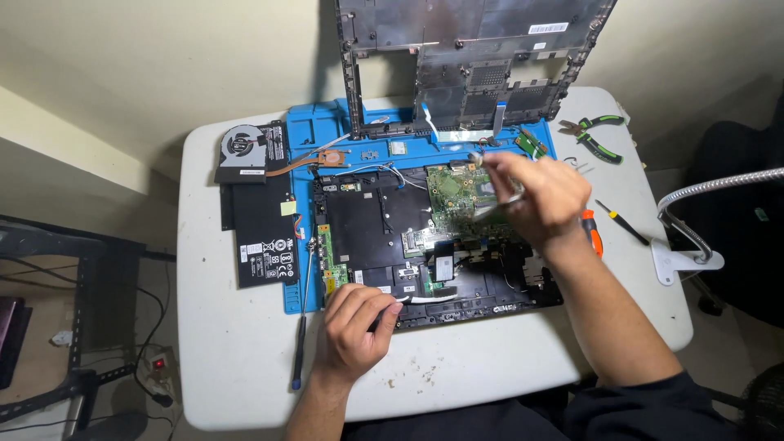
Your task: Cleaning a laptop motherboard with a toothbrush and manipulating internal components with tweezers.
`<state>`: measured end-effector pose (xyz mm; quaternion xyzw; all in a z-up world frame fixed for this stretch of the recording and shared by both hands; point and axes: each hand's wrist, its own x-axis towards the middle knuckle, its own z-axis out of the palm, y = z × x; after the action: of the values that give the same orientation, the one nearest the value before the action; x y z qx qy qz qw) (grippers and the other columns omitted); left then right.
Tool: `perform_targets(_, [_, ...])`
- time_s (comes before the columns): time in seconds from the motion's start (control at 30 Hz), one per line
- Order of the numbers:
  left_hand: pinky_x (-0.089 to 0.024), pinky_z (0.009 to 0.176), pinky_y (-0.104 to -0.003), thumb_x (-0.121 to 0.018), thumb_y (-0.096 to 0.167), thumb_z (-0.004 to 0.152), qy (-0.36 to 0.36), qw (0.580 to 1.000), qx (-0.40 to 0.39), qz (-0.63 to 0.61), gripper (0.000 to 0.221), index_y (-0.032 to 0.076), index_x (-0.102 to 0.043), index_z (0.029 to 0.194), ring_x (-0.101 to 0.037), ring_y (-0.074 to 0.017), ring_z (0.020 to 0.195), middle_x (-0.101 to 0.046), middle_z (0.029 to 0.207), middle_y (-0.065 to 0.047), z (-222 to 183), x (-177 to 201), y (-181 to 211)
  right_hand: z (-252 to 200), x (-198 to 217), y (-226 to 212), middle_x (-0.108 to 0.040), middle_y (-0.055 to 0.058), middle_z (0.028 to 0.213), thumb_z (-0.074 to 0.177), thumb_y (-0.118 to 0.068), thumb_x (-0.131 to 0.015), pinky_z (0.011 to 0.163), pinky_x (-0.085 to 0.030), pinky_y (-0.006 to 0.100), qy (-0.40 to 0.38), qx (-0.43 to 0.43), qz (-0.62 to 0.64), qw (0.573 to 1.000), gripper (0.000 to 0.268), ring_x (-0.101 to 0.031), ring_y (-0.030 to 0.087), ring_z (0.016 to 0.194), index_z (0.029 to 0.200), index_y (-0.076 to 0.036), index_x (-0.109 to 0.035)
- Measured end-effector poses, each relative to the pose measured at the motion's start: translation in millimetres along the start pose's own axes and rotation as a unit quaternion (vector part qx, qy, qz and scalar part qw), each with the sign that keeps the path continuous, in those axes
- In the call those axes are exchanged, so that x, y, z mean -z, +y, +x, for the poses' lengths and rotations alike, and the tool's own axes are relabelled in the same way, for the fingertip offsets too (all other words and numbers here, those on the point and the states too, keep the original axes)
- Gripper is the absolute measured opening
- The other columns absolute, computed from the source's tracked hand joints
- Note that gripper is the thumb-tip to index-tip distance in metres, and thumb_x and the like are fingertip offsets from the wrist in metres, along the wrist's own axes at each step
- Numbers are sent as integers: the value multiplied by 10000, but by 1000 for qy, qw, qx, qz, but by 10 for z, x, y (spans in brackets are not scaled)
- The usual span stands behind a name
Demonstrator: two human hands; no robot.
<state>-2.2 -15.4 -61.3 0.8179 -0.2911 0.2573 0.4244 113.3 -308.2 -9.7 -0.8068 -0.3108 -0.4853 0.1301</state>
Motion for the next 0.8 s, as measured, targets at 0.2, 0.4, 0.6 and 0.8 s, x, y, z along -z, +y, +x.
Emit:
perform_targets(0.2, [-503, 672, -322, -685, 124, 955, 4, 1000, 2, 1, 155, 37, -696, 827, -619, -223, 729, -696, 811, -74, 16, -4, 8, 187, -229, 338, -789, 67, 1004, 917, 71, -784, 876, -610, 269, -153, -368, 168, 902, 310, -779, 162, 1015, 1070, -79, -559])
perform_targets(0.4, [-494, 683, -323, -689, 146, 958, 1, 1000, 9, 8, 162, 46, -697, 832, -620, -216, 733, -702, 815, -68, 4, -4, 5, 239, -547, 358, -806, -47, 899, 865, -131, -824, 948, -500, 275, -259, -530, 162, 791, 288, -748, 46, 948, 997, -190, -575])
perform_targets(0.6, [-504, 709, -331, -699, 144, 954, -5, 1000, 15, 10, 143, 50, -706, 847, -621, -219, 746, -702, 824, -68, -17, -7, -10, 95, -671, 452, -806, -51, 974, 899, -210, -805, 811, -511, 428, -342, -480, 85, 803, 219, -750, 208, 993, 1017, -208, -621])
perform_targets(0.8, [-495, 680, -326, -703, 135, 952, -5, 1000, 16, 7, 149, 42, -697, 836, -612, -222, 735, -697, 817, -75, -7, -11, -3, 17, -517, 605, -769, -72, 1094, 923, -203, -782, 734, -495, 518, -343, -450, 22, 824, 239, -700, 310, 1023, 1129, -228, -665])
